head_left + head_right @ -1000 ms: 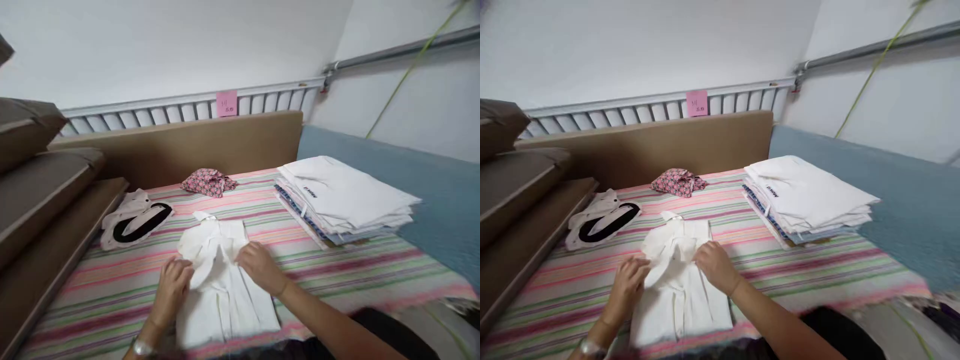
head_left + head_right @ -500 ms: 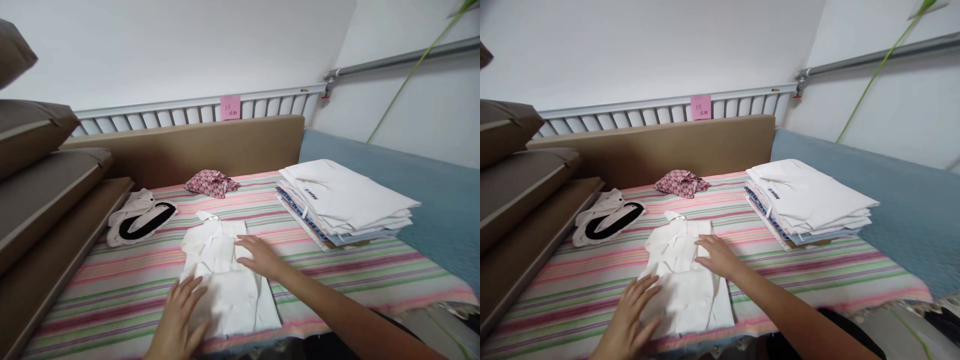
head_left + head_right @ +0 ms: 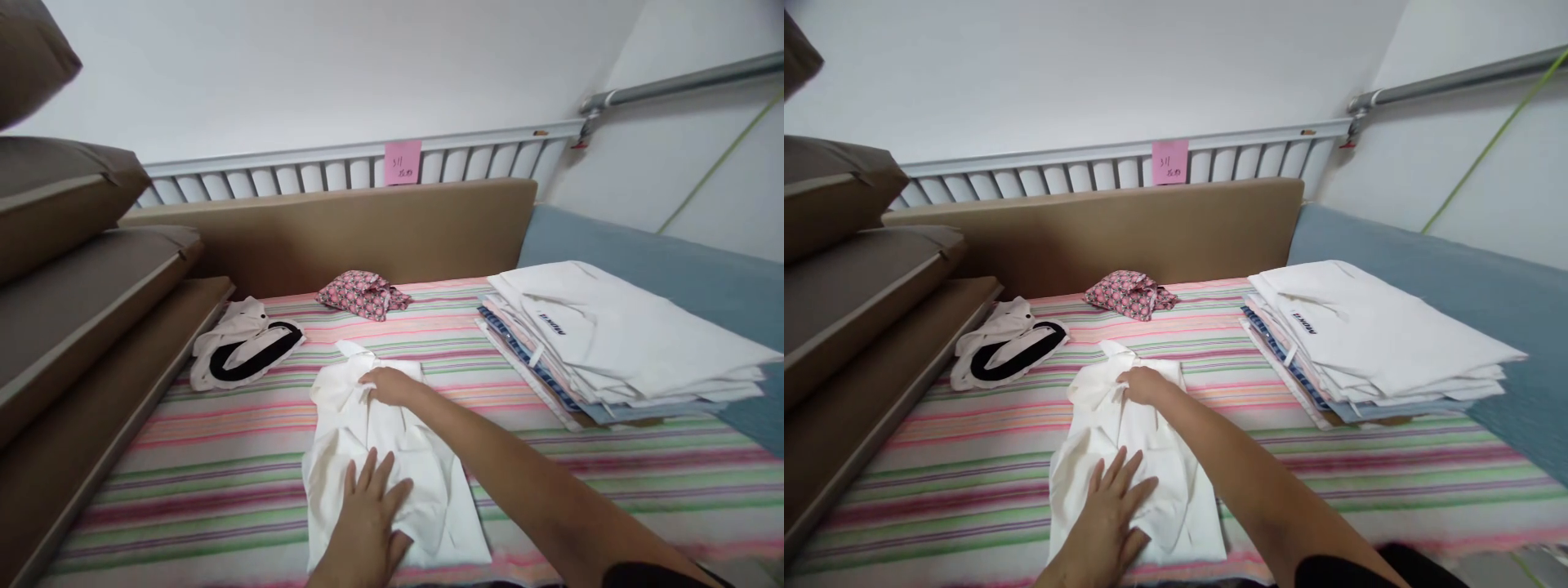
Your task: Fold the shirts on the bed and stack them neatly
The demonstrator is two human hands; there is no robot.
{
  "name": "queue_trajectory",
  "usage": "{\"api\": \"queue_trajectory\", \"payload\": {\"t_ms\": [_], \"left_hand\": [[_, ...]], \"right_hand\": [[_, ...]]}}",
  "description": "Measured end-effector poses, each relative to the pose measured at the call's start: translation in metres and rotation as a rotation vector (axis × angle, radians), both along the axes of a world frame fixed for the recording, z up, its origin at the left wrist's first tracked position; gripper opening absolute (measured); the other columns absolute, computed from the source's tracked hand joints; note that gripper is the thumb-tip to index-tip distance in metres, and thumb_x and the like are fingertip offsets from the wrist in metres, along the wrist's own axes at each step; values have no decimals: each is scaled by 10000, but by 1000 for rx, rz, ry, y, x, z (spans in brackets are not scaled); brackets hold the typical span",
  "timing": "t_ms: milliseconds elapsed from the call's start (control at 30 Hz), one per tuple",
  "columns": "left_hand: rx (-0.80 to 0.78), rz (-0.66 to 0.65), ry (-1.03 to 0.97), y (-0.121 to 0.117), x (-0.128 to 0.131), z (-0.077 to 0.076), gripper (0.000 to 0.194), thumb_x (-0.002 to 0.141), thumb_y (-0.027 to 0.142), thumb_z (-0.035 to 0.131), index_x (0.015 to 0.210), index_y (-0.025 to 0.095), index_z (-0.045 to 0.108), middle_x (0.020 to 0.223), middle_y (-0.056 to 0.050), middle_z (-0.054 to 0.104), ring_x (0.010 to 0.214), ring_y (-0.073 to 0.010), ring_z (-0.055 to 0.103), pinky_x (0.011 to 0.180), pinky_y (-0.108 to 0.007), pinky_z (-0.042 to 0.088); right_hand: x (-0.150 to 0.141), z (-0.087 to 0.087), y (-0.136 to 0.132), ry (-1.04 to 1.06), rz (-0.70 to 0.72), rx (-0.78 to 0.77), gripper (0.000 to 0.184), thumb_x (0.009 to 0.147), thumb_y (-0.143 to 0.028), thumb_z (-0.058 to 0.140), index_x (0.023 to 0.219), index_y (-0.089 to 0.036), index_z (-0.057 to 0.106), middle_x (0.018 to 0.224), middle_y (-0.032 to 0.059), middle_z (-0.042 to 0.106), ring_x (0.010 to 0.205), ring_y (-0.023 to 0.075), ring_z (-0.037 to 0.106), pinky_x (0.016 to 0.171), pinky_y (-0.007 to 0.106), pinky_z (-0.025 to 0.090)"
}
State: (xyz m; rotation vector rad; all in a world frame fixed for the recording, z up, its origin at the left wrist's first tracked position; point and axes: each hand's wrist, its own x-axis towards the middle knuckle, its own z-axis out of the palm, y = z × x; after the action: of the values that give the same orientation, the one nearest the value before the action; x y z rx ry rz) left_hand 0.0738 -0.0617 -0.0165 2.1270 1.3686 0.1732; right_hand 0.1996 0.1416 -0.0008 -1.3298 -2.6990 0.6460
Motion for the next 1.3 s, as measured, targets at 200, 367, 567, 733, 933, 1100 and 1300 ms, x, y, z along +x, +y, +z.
{"api": "queue_trajectory", "payload": {"t_ms": [200, 367, 567, 733, 933, 1100, 1300], "left_hand": [[133, 192, -216, 39, -40, 17, 422, 816, 340, 522, 1234, 277, 519, 1313, -69, 542, 1230, -224, 466, 1077, -438, 339], [264, 392, 196, 111, -82, 4, 707, 695, -25, 411, 1331, 283, 400, 1483, -70, 313, 1323, -277, 332, 1028, -493, 357], [324, 335, 146, 158, -88, -5, 690, 680, -33, 402, 1324, 217, 397, 1441, -102, 369, 1296, -205, 376, 1048, -354, 339], [409, 267, 95, 173, -76, 19, 216, 832, 180, 418, 869, 136, 627, 898, -96, 648, 895, -199, 582, 852, -333, 442], [502, 201, 70, 141, -49, 50, 246, 888, 242, 378, 799, 165, 594, 837, -69, 599, 831, -175, 545, 789, -305, 420], [431, 81, 183, 79, -30, 37, 210, 866, 215, 433, 730, 178, 589, 800, -47, 617, 800, -183, 544, 745, -317, 413], [467, 217, 111, 63, -35, 35, 265, 892, 315, 388, 879, 188, 620, 864, -64, 638, 845, -191, 567, 793, -338, 423]], "right_hand": [[11, 16, 28, 87, 23, -182, 334, 735, -184, 577, 1036, -282, 686, 1055, -20, 690, 944, 185, 625, 821, 241, 463], [19, 12, 40, 177, -145, -212, 263, 760, -204, 537, 969, -225, 696, 916, 1, 708, 851, 191, 629, 732, 258, 489], [21, 2, 47, 284, -242, -251, 182, 733, -210, 550, 837, -204, 700, 801, -10, 693, 768, 172, 606, 682, 255, 486], [25, 1, 53, 334, -258, -276, 195, 707, -160, 529, 806, -184, 695, 733, -13, 672, 699, 152, 578, 659, 253, 470], [36, 29, 37, 366, -173, -297, 275, 709, -143, 502, 900, -159, 699, 803, 1, 696, 727, 161, 598, 698, 257, 466], [36, 15, -36, 226, -48, -103, 346, 778, -209, 503, 1088, -221, 655, 1153, 66, 645, 1078, 247, 561, 920, 355, 410], [35, -13, -88, 71, 0, 135, 501, 763, -189, 524, 1262, -239, 528, 1361, 104, 476, 1249, 281, 425, 997, 438, 356]]}}
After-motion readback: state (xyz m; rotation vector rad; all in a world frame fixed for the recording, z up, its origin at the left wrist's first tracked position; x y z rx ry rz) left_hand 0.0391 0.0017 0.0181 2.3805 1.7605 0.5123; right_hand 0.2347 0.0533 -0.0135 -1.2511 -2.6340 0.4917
